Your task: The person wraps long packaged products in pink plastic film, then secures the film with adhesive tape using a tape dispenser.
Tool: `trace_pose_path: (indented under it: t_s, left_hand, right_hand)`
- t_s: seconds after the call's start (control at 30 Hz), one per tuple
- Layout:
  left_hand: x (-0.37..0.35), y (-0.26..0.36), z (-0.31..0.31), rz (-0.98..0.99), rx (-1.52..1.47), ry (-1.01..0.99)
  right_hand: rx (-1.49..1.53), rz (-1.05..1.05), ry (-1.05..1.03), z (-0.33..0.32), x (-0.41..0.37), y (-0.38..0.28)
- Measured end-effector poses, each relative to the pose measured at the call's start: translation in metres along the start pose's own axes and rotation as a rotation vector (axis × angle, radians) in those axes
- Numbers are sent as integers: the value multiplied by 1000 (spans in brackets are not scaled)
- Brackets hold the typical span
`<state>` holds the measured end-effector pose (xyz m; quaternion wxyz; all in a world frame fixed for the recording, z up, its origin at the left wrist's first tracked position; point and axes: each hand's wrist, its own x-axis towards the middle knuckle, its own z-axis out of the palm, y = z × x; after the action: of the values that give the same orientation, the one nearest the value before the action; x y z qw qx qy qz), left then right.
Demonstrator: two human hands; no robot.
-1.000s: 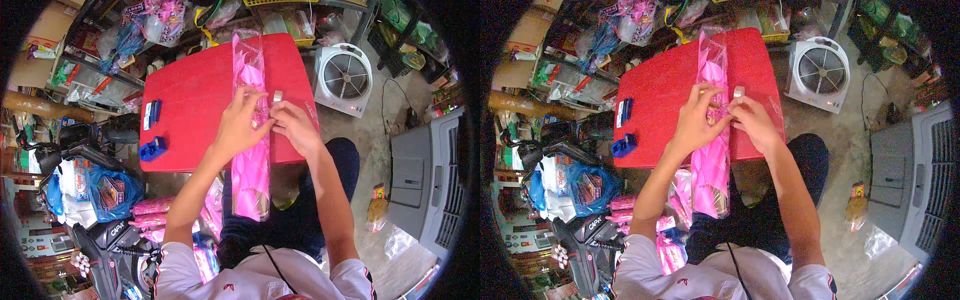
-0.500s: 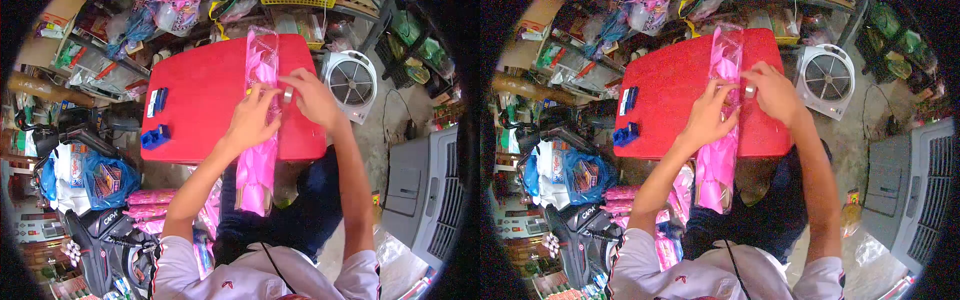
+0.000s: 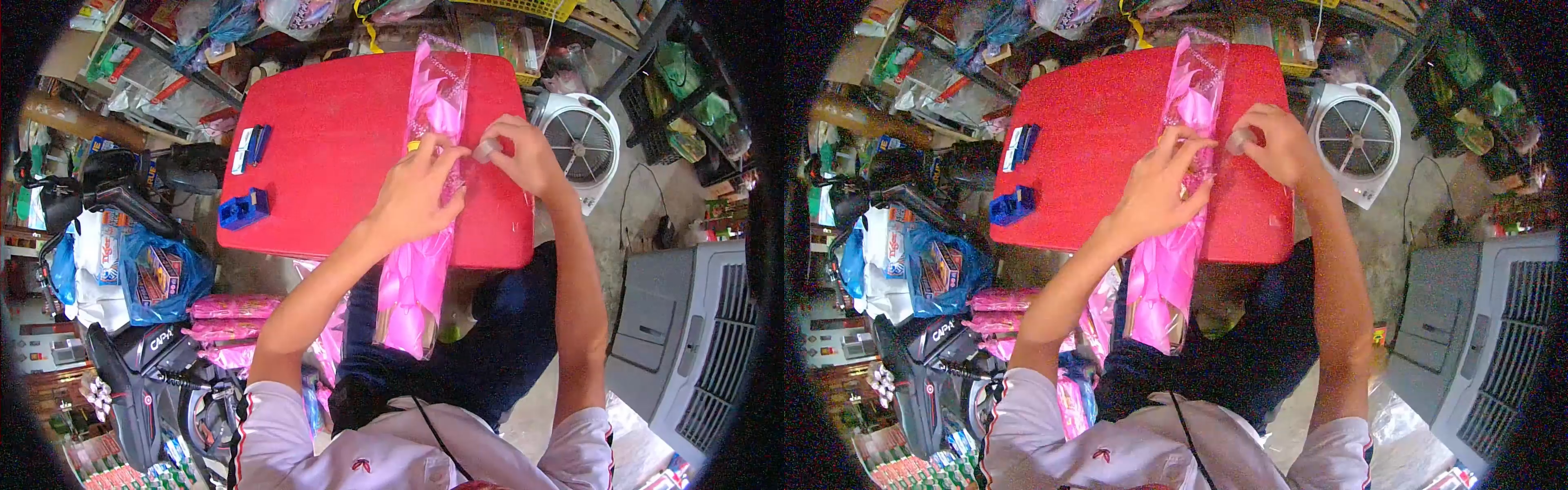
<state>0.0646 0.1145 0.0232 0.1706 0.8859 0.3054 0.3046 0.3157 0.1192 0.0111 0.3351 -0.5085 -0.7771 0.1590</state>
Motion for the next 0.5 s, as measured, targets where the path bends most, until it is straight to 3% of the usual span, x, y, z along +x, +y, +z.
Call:
trace_pose_path:
  t_s: [0.13,0.33,0.5]
  left_hand:
    - [-1,-1,0,-15,9,-16]
    - [-1,-2,-2,-19,-31,-12]
    - [0,1,-10,-43,-88,-58]
  right_hand:
    - [-9,5,203,-17,-6,-10]
    - [114,227,119,-30,-23,-26]
    - [655,272,64,-21,-23,-48]
